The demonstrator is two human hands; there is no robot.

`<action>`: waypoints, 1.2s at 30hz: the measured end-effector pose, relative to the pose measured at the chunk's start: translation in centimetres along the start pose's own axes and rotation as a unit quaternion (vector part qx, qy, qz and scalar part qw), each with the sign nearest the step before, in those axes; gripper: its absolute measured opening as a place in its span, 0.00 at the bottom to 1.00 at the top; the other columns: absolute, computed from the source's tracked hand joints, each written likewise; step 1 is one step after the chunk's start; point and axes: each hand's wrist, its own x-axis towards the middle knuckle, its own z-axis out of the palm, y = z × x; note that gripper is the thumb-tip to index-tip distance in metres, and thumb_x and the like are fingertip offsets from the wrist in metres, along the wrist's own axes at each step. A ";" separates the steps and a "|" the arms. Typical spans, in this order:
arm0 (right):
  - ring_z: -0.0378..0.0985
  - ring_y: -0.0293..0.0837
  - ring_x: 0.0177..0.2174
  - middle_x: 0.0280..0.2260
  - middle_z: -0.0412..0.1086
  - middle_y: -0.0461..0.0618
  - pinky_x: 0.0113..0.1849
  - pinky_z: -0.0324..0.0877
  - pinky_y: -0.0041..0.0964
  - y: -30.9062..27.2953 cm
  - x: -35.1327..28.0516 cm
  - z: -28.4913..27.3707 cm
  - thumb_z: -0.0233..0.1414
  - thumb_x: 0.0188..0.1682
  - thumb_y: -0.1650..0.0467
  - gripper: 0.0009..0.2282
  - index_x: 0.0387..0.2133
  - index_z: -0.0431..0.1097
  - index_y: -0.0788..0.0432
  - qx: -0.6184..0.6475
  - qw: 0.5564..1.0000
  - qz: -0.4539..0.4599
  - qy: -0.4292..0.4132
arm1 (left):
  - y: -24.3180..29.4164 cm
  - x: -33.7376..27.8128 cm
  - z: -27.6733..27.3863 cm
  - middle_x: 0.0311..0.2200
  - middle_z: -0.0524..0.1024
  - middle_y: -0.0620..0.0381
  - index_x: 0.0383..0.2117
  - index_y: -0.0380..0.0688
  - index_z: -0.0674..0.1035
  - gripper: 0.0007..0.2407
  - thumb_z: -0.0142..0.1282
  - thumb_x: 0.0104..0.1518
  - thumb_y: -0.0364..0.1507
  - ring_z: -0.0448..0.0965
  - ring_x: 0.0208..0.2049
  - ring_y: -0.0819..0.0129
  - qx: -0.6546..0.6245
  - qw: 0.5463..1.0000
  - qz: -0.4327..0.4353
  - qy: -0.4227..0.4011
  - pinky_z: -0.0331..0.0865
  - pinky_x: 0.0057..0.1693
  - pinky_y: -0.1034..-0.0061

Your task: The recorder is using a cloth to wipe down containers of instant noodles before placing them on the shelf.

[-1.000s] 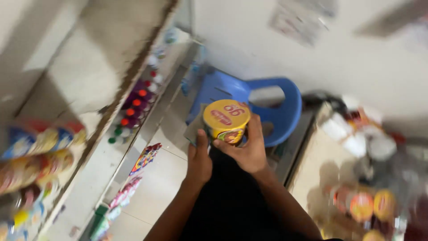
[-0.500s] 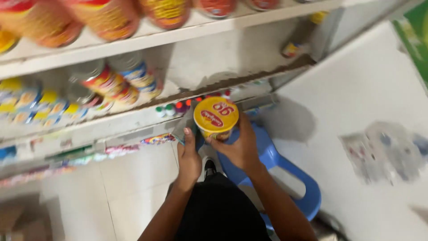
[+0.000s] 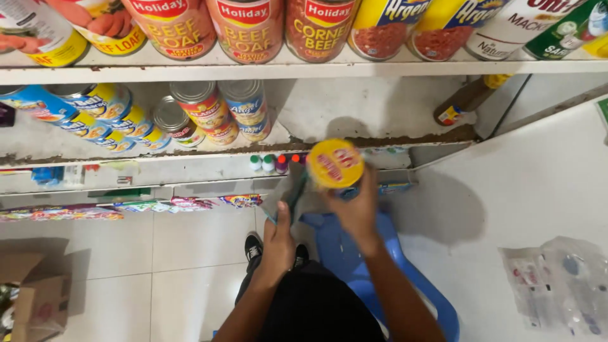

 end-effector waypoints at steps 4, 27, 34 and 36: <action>0.69 0.71 0.46 0.46 0.62 0.70 0.47 0.69 0.65 4.6 3.9 -2.9 0.71 0.25 0.77 0.38 0.53 0.61 0.69 -0.036 0.996 -0.002 0.077 | -3.9 1.2 -1.2 0.48 0.78 0.36 0.55 0.33 0.76 0.36 0.43 0.58 0.59 0.78 0.49 0.45 0.097 0.992 -0.082 0.017 0.66 0.58 0.52; 0.77 0.47 0.43 0.47 0.74 0.53 0.46 0.71 0.37 18.4 13.4 -11.2 0.67 0.33 0.76 0.33 0.56 0.64 0.61 0.036 0.987 0.098 0.122 | -10.7 6.3 3.8 0.56 0.76 0.40 0.54 0.27 0.76 0.30 0.39 0.64 0.47 0.74 0.57 0.50 0.131 0.989 -0.054 0.039 0.61 0.63 0.67; 0.74 0.39 0.29 0.34 0.74 0.46 0.35 0.72 0.33 21.9 13.7 -10.2 0.68 0.33 0.79 0.31 0.53 0.67 0.58 0.066 0.980 0.104 0.158 | -15.0 9.2 4.7 0.33 0.80 0.34 0.40 0.23 0.82 0.29 0.41 0.66 0.46 0.77 0.33 0.49 0.172 0.984 -0.028 0.040 0.68 0.43 0.65; 0.78 0.54 0.39 0.44 0.72 0.56 0.42 0.72 0.44 20.6 13.5 -10.3 0.69 0.32 0.70 0.31 0.52 0.68 0.61 -0.070 0.979 0.083 0.173 | -14.1 8.1 5.1 0.24 0.78 0.41 0.38 0.25 0.85 0.29 0.40 0.65 0.46 0.72 0.26 0.57 0.164 0.986 -0.016 0.004 0.63 0.36 0.68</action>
